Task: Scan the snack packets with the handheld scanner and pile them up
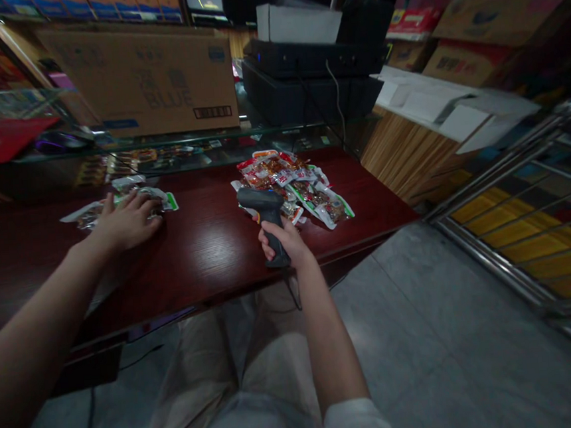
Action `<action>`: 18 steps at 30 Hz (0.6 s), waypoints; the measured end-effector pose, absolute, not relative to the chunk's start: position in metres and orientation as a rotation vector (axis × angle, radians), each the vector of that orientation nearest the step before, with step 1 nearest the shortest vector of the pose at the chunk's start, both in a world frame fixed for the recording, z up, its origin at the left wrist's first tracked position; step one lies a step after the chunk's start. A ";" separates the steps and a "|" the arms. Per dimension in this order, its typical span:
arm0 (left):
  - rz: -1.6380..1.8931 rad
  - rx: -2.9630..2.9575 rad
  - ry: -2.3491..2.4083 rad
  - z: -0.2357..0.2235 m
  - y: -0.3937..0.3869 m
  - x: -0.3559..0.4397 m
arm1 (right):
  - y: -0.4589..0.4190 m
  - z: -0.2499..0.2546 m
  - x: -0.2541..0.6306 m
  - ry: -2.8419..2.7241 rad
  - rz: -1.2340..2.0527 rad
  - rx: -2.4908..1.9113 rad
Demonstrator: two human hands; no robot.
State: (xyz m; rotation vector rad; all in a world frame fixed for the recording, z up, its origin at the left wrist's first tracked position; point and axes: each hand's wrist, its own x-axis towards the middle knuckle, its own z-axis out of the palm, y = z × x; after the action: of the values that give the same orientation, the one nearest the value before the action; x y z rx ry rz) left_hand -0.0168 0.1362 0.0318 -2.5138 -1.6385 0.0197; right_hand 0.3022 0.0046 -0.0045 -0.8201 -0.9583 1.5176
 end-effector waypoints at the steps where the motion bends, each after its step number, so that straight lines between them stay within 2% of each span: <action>1: -0.002 -2.513 -1.697 0.032 0.134 -0.018 | 0.004 -0.005 0.302 -0.953 1.504 -0.822; 6: -0.101 -2.347 -1.936 0.031 0.130 -0.017 | 0.004 -0.005 0.300 -0.861 1.372 -0.828; 10: -0.166 -2.244 -1.861 0.033 0.126 0.006 | 0.005 -0.006 0.301 -0.793 1.304 -0.817; 13: -0.362 -2.445 -1.703 0.034 0.123 0.050 | 0.007 -0.008 0.302 -0.797 1.297 -0.807; 18: -0.684 -2.977 -1.703 0.022 0.133 0.138 | 0.009 -0.009 0.305 -0.748 1.349 -0.756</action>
State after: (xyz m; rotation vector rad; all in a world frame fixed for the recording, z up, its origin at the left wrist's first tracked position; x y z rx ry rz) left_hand 0.1377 0.1325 0.0223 -2.9774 -1.7026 -0.6844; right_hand 0.3051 0.0094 -0.0087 -0.7560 -0.7484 1.3493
